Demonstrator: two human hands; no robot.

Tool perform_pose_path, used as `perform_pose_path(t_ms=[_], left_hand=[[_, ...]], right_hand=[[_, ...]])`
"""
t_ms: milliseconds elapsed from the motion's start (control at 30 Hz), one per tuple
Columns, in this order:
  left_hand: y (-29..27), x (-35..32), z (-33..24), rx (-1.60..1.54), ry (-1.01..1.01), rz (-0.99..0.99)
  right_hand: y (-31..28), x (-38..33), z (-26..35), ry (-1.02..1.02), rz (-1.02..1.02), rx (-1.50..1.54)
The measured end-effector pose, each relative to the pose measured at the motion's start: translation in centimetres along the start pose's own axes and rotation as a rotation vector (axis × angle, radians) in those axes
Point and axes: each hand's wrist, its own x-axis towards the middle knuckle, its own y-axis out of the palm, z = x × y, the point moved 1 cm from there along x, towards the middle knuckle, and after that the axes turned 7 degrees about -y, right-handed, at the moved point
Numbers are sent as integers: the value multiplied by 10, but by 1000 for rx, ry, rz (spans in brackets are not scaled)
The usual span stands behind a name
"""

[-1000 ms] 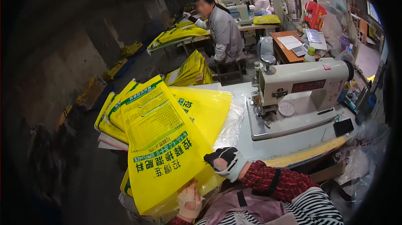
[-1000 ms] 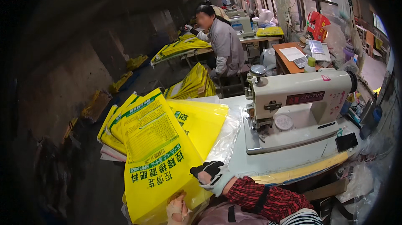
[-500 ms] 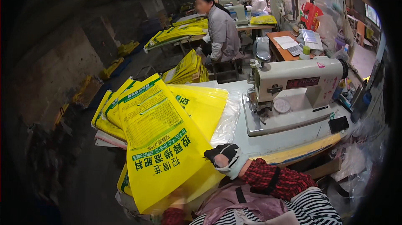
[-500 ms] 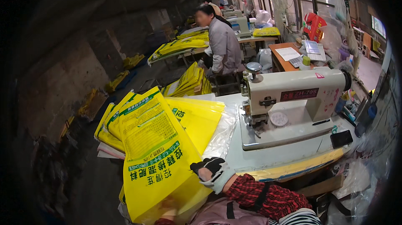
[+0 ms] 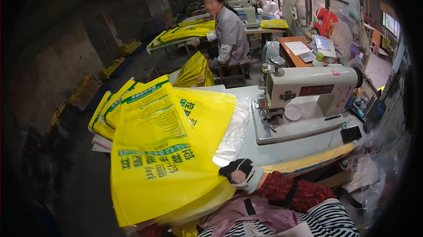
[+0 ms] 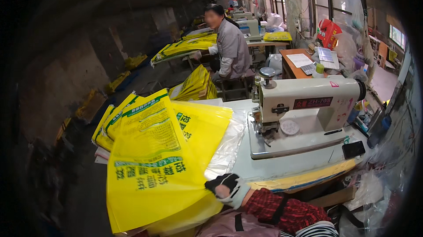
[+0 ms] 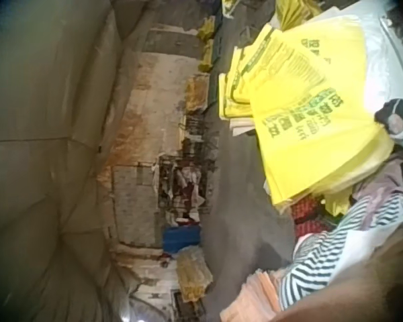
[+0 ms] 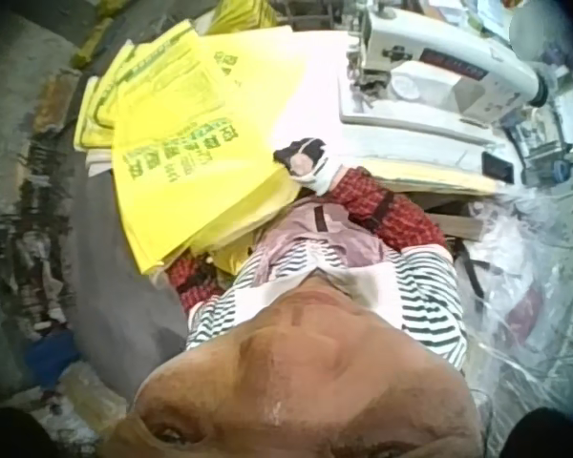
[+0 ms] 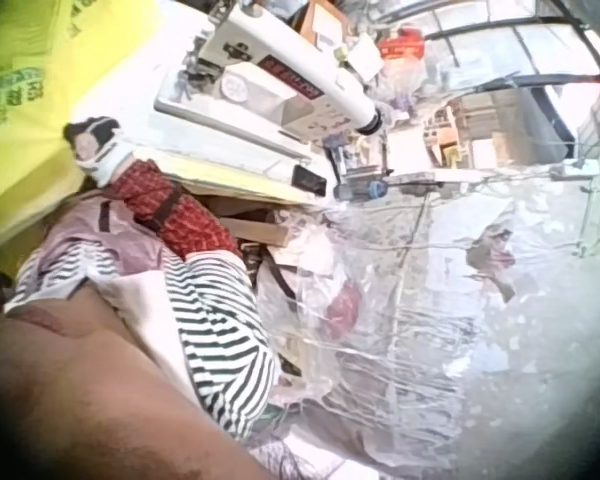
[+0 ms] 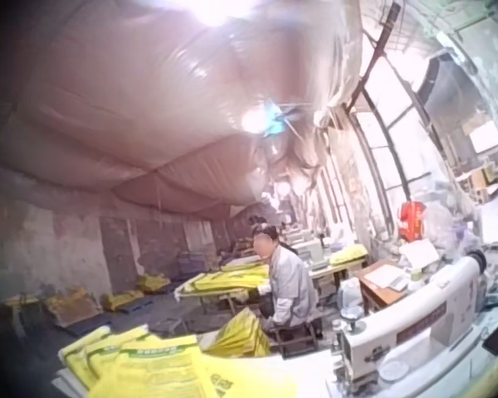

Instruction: The person inserts a clear plastic liner into a yellow bag by hand, folds the top edges together, and places the finished bag onto a stack before repeating the process.

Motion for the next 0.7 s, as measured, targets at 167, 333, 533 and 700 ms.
perform_pose_path(t_ms=[167, 333, 533, 700], left_hand=[[-6, 13, -33, -117, 114, -152], [-23, -9, -62, 111, 323, -99], [-44, -29, -70, 468, 597, -30], [-52, -25, -47, -201, 178, -380]], right_hand=[[18, 11, 6, -51, 79, -36], [17, 17, -8, -44, -3, -76], [16, 15, -11, -6, -11, -12], [14, 14, -9, -21, -18, -65]])
